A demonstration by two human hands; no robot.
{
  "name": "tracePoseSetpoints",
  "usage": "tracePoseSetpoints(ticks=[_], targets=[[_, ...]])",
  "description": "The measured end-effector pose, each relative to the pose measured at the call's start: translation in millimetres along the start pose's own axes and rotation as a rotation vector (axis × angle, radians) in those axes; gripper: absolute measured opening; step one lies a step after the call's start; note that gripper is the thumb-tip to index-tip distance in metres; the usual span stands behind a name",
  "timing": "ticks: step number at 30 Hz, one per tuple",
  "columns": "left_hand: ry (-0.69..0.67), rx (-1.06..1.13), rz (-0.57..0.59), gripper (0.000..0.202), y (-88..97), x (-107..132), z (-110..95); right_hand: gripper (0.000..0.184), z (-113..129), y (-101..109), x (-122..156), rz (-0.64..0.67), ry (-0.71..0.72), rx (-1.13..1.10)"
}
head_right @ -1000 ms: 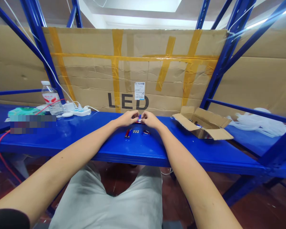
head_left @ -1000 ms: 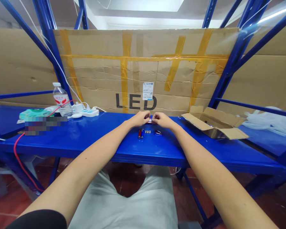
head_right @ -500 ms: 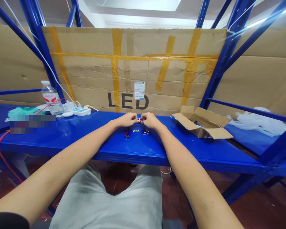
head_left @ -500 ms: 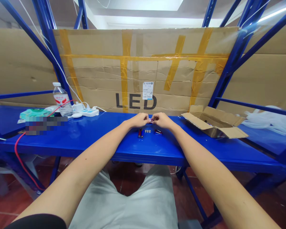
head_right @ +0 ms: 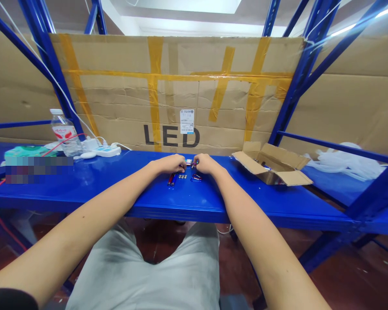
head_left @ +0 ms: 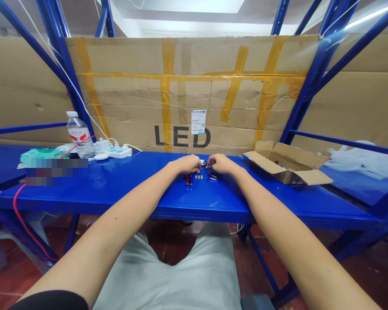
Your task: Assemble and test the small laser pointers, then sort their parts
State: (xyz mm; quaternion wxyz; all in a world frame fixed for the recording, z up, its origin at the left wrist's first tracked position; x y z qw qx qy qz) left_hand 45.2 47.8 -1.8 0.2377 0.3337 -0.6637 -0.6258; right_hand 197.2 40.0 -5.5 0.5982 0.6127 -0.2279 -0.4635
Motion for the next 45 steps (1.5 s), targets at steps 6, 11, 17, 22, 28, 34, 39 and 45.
tracePoseSetpoints(ticks=[6, 11, 17, 22, 28, 34, 39, 45], targets=[[0.0, 0.053, 0.024, 0.007, 2.5, -3, -7, 0.029, 2, 2, 1, -0.001, 0.011, -0.015], [0.064, 0.134, 0.036, 0.005, 3.7, 1, 7, 0.021, 1, 2, 2, -0.049, -0.038, -0.122], [0.146, 0.274, -0.041, 0.019, 3.4, 4, 24, 0.014, 14, 0, 2, -0.076, 0.016, -0.475], [0.17, 0.355, -0.03, 0.013, -3.0, 2, 20, 0.012, 22, 1, 3, -0.054, 0.08, -0.491], [0.158, 0.339, -0.035, 0.014, -5.3, 1, 17, 0.015, 17, -8, 1, -0.015, 0.097, -0.47], [0.122, 0.37, -0.007, 0.021, -5.7, -1, 15, 0.015, 19, -8, 1, -0.01, 0.084, -0.463], [0.116, 0.377, 0.048, 0.024, -7.3, -1, 18, 0.015, 26, -1, 5, -0.017, 0.104, -0.447], [0.105, 0.429, 0.094, 0.023, -7.8, 1, 20, 0.016, 35, 2, 9, 0.027, 0.09, -0.546]])
Point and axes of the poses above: each hand's wrist, its own x-axis away from the middle knuckle, its own y-axis out of the back of the hand, z = x × y, the point moved 4 cm from there along -x, towards the middle knuckle, and after that the axes turned 11 degrees about y, right-handed, at the moved point
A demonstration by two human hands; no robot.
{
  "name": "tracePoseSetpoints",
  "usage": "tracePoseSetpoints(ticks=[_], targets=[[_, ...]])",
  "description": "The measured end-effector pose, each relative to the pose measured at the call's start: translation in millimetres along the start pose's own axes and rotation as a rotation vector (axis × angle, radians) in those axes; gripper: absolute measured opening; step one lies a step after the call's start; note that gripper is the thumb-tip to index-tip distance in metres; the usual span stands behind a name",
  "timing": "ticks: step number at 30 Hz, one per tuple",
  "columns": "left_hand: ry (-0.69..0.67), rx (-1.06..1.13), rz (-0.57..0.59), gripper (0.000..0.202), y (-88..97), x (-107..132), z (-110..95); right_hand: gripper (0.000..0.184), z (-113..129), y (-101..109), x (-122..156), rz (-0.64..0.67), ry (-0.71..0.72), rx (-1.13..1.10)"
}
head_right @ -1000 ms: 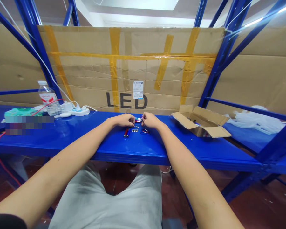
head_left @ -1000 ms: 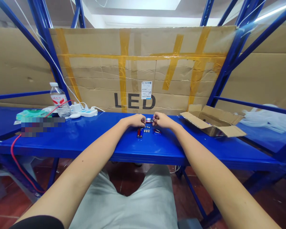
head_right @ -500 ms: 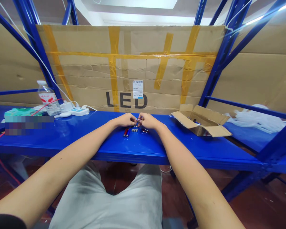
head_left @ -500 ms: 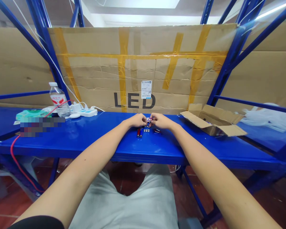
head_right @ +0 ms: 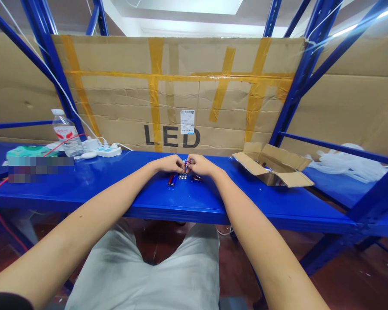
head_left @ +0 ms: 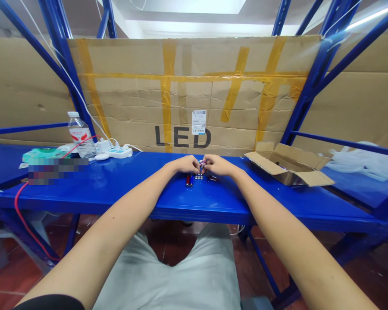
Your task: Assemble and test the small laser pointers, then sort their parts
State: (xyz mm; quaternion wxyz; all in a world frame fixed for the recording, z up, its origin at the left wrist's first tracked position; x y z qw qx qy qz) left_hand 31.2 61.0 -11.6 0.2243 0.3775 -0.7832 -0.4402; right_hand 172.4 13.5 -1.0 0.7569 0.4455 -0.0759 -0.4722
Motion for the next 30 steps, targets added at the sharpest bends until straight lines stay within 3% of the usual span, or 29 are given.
tracePoseSetpoints(ticks=[30], targets=[[0.018, 0.023, 0.053, 0.023, 1.7, 5.0, -4.4, 0.02, 3.4, -1.5, 1.6, 0.026, 0.01, -0.112]])
Point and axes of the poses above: each hand's wrist, its own x-axis away from the middle knuckle, its own y-axis out of the back of the hand, z = x × y, the point moved 4 cm from there along -x, towards the middle knuckle, and after that the axes turned 11 degrees about y, right-handed, at the moved point
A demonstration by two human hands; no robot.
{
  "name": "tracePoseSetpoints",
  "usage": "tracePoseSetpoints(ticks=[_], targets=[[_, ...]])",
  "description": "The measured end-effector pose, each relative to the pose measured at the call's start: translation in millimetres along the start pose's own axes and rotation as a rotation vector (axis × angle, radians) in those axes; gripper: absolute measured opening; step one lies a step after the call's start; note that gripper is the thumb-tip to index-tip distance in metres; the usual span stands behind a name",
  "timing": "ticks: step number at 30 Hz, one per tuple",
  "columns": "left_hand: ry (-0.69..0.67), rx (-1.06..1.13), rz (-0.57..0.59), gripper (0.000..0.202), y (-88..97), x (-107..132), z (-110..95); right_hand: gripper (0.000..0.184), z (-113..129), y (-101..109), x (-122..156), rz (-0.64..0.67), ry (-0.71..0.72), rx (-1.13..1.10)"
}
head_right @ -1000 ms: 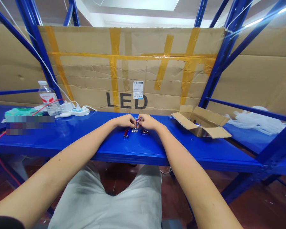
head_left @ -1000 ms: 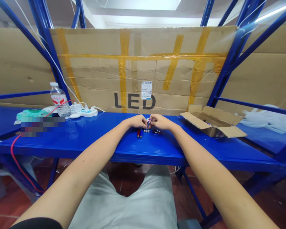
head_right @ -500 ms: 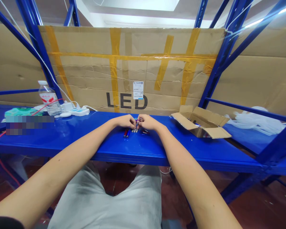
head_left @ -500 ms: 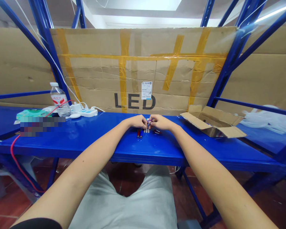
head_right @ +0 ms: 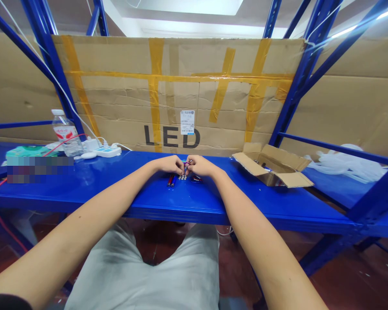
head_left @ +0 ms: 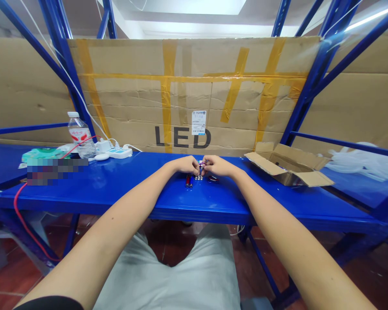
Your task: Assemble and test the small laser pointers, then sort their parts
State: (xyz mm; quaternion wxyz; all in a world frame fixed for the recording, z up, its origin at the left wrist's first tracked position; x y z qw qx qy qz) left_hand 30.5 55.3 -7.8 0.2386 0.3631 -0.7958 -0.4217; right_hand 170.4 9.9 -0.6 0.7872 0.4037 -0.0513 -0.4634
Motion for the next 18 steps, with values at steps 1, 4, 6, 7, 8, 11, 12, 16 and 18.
tracePoseSetpoints(ticks=[1, 4, 6, 7, 8, 11, 12, 16, 18], targets=[[-0.001, 0.001, 0.004, 0.022, -0.1, 0.0, 0.0, 0.02, 0.0, -0.1, 0.0, 0.002, 0.001, -0.001], [-0.006, 0.007, 0.009, 0.021, -0.2, -0.1, 0.1, 0.019, -1.8, -0.3, -0.3, 0.006, 0.002, -0.008], [-0.008, 0.016, 0.008, 0.02, 0.0, -0.2, 0.3, 0.018, -3.5, 0.3, -0.8, 0.005, 0.008, -0.007], [-0.008, 0.018, 0.006, 0.02, 0.2, -0.3, 0.4, 0.018, -4.1, 1.0, -1.1, 0.001, 0.015, 0.0], [-0.007, 0.017, 0.004, 0.021, 0.4, -0.2, 0.6, 0.017, -4.6, 1.8, -1.4, -0.004, 0.021, 0.012], [0.001, 0.004, 0.0, 0.021, 1.3, 0.5, 0.9, 0.017, -4.8, 4.3, -1.4, -0.018, 0.017, 0.046], [0.003, 0.0, 0.0, 0.021, 1.5, 0.9, 0.8, 0.018, -4.5, 4.4, -1.2, -0.015, 0.008, 0.052], [0.009, -0.013, -0.006, 0.021, 2.4, 2.8, -0.4, 0.018, -2.2, 1.7, 0.2, 0.025, -0.017, 0.066], [0.011, -0.018, -0.007, 0.02, 2.3, 3.3, -0.9, 0.017, -1.5, 0.1, 0.8, 0.04, -0.024, 0.061]])
Point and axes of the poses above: each hand's wrist, its own x-axis away from the middle knuckle, its own y-axis out of the back of the hand, z = x × y, the point moved 4 cm from there along -x, towards the middle knuckle, and after that the axes turned 11 degrees about y, right-handed, at the moved point
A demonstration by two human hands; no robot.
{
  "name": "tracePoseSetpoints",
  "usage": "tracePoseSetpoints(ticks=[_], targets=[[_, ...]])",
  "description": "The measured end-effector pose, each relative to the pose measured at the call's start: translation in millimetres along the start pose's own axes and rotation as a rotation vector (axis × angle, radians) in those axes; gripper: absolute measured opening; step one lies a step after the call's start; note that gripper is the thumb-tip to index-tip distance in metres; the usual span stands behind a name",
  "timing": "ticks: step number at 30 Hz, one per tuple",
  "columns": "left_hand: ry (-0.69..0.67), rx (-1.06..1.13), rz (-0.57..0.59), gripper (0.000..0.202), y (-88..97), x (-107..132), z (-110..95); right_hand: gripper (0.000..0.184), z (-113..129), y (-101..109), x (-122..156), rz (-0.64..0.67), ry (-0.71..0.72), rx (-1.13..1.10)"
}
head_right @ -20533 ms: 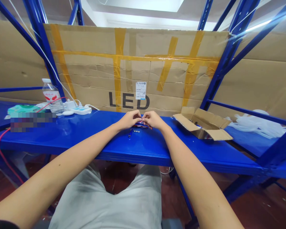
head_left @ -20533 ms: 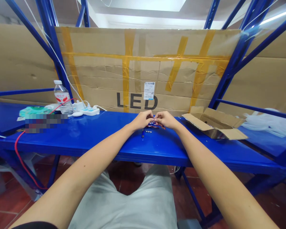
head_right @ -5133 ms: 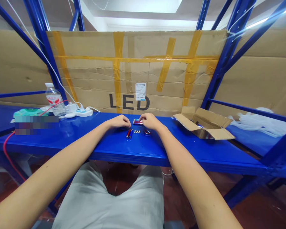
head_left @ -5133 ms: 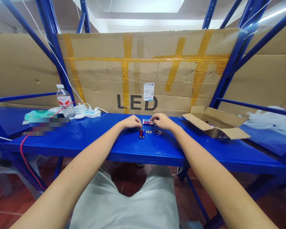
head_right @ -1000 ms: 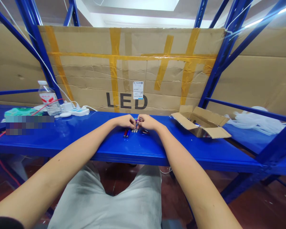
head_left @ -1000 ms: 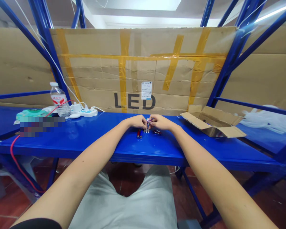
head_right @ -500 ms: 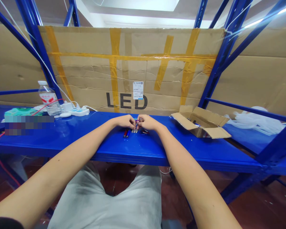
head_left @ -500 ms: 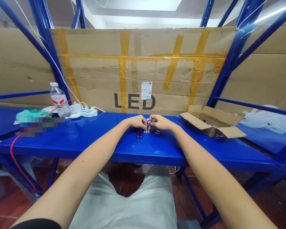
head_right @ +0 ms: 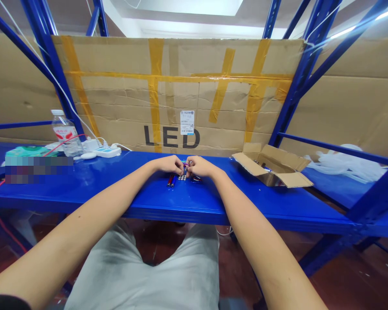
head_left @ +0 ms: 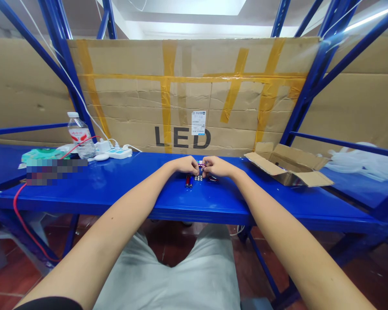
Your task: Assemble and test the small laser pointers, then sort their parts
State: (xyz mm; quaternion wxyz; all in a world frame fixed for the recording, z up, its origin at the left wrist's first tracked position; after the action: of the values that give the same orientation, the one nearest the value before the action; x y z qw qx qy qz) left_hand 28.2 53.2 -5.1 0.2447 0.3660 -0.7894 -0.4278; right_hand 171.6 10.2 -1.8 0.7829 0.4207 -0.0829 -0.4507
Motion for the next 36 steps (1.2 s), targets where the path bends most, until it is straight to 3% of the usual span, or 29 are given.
tracePoseSetpoints(ticks=[13, 36], targets=[[-0.015, 0.022, -0.001, 0.021, -2.1, -0.8, -0.2, 0.016, -7.8, 3.7, -2.8, -0.069, 0.002, 0.152], [-0.023, 0.032, -0.003, 0.021, 1.4, -2.3, 5.5, 0.016, -8.7, 0.5, -3.3, -0.054, -0.001, 0.118]])
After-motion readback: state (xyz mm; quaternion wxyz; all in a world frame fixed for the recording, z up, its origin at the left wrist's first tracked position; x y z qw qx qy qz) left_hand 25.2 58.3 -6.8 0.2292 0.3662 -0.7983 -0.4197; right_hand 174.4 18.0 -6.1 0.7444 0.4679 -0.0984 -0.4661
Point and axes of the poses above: each hand's wrist, its own x-axis away from the middle knuckle, its own y-axis out of the back of the hand, z = x × y, the point moved 4 cm from there along -x, towards the middle knuckle, and after that the axes turned 11 degrees about y, right-handed, at the moved point
